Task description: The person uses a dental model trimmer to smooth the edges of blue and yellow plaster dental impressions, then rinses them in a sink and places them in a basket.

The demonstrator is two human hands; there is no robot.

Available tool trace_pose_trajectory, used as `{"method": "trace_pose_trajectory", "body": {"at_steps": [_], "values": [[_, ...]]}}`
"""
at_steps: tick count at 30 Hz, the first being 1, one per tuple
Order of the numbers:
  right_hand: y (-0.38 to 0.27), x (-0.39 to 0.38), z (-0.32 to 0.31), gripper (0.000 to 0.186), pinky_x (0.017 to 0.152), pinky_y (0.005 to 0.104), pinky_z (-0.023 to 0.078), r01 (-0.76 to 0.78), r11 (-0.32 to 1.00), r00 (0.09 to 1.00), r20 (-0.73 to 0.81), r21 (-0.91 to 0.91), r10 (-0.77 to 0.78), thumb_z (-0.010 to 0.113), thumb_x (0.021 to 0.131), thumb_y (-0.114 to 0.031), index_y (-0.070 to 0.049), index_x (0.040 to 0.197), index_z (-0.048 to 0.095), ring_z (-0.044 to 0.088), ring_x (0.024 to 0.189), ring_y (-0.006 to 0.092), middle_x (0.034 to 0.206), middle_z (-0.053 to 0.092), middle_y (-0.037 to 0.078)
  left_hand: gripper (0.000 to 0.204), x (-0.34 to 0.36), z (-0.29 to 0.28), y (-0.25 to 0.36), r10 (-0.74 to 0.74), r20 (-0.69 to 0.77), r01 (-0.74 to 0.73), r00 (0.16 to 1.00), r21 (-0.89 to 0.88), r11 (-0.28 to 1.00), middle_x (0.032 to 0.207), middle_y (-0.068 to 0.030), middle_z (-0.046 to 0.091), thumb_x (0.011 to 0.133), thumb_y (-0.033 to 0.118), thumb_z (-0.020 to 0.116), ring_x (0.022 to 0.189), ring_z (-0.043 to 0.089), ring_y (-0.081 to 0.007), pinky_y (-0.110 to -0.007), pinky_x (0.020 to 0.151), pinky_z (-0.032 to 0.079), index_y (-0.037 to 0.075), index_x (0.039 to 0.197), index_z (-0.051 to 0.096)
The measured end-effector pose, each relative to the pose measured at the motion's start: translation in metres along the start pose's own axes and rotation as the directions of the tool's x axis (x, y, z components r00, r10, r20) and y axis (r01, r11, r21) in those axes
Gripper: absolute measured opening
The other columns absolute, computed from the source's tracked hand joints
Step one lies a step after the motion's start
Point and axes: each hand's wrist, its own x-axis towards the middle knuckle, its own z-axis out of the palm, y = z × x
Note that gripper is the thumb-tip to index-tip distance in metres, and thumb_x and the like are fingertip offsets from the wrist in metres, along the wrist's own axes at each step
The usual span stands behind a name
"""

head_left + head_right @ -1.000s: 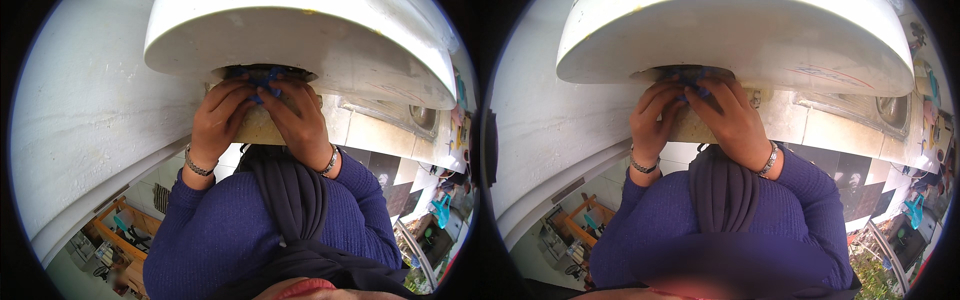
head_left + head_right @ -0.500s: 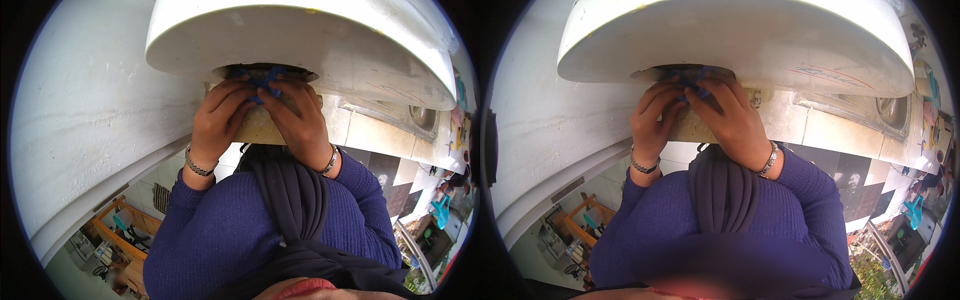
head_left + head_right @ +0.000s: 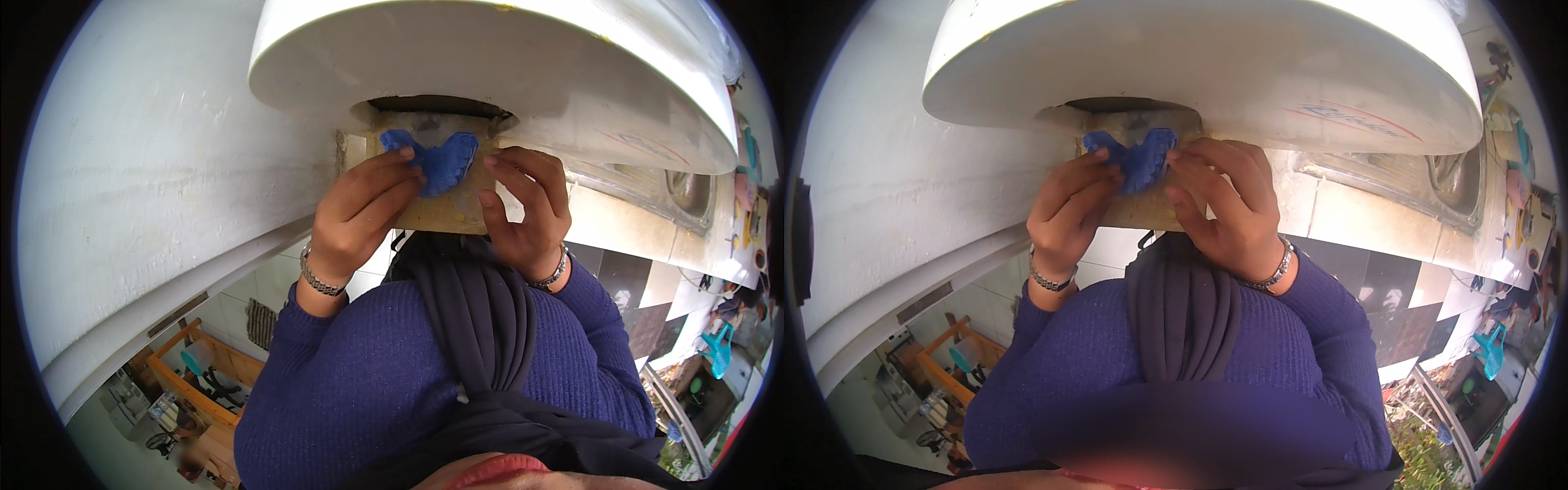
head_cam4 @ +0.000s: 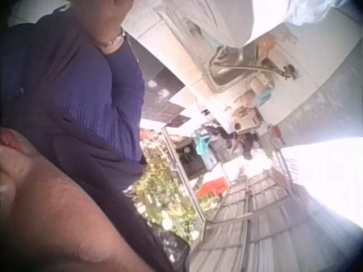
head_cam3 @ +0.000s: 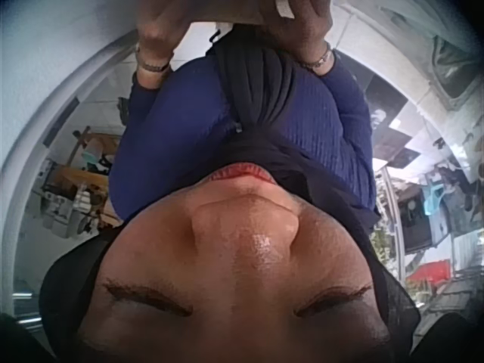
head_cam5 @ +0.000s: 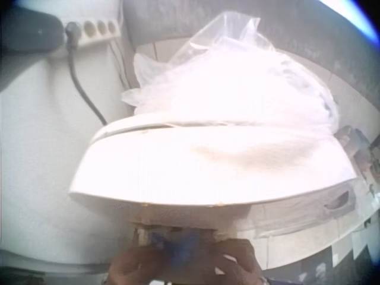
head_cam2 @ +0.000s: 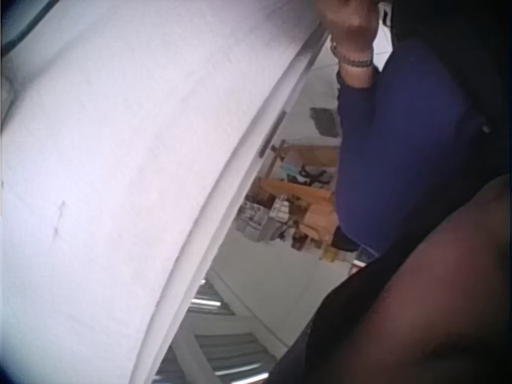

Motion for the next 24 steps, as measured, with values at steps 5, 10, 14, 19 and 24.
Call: {"method": "trace_pose_trajectory", "body": {"at_steps": [5,10,14,19,24], "values": [[-0.006,0.007,-0.022,0.025,0.061,0.0252,0.049,-0.467,0.819,0.883,0.232,0.335,0.408,0.07,0.082,-0.005,0.001,0.106,0.065,0.062,0.069,0.0132,0.096,0.064,0.011,0.022,0.002,0.0,0.014,0.129,0.009,-0.128,0.992,-0.041,0.991,0.099,-0.0099,0.067,0.072,0.003,0.07,0.1,0.067,-0.0289,-0.036,0.082,0.058,0.001,0.094,0.07],[-0.01,0.006,-0.05,0.02,0.062,0.0237,0.05,-0.665,0.629,0.744,0.434,0.402,0.509,0.068,0.086,-0.008,0.003,0.103,0.065,0.064,0.067,0.0109,0.087,0.065,0.01,0.027,0.008,0.01,0.037,0.195,0.02,-0.193,0.981,-0.079,0.978,0.099,-0.0081,0.067,0.068,0.001,0.075,0.099,0.067,-0.0268,-0.034,0.082,0.059,0.003,0.094,0.071],[-0.007,0.0,-0.086,0.017,0.062,0.0232,0.05,-0.646,0.627,0.762,0.425,0.436,0.489,0.066,0.088,-0.007,0.005,0.101,0.064,0.064,0.068,0.0108,0.087,0.065,0.01,0.028,0.022,0.026,0.063,0.251,0.015,-0.249,0.968,-0.087,0.965,0.099,-0.0067,0.067,0.068,0.001,0.077,0.102,0.066,-0.0254,-0.034,0.086,0.058,0.004,0.095,0.072],[0.019,-0.023,-0.143,0.015,0.066,0.0233,0.05,-0.521,0.639,0.853,0.309,0.566,0.421,0.063,0.091,-0.005,0.005,0.102,0.063,0.063,0.077,0.0098,0.094,0.065,0.008,0.03,0.043,0.075,0.098,0.374,-0.068,-0.376,0.925,-0.033,0.926,0.112,-0.0075,0.063,0.073,0.008,0.078,0.116,0.059,-0.0264,-0.035,0.096,0.054,0.005,0.102,0.07],[0.067,-0.045,-0.213,0.014,0.071,0.0241,0.049,-0.476,0.615,0.849,0.147,0.628,0.507,0.061,0.093,-0.004,0.003,0.105,0.061,0.06,0.081,0.0086,0.097,0.064,0.006,0.061,0.074,0.165,0.149,0.078,-0.222,-0.135,0.972,-0.255,0.957,0.131,-0.0165,0.052,0.084,0.027,0.075,0.126,0.051,-0.0323,-0.044,0.103,0.047,0.003,0.134,0.05]]}}
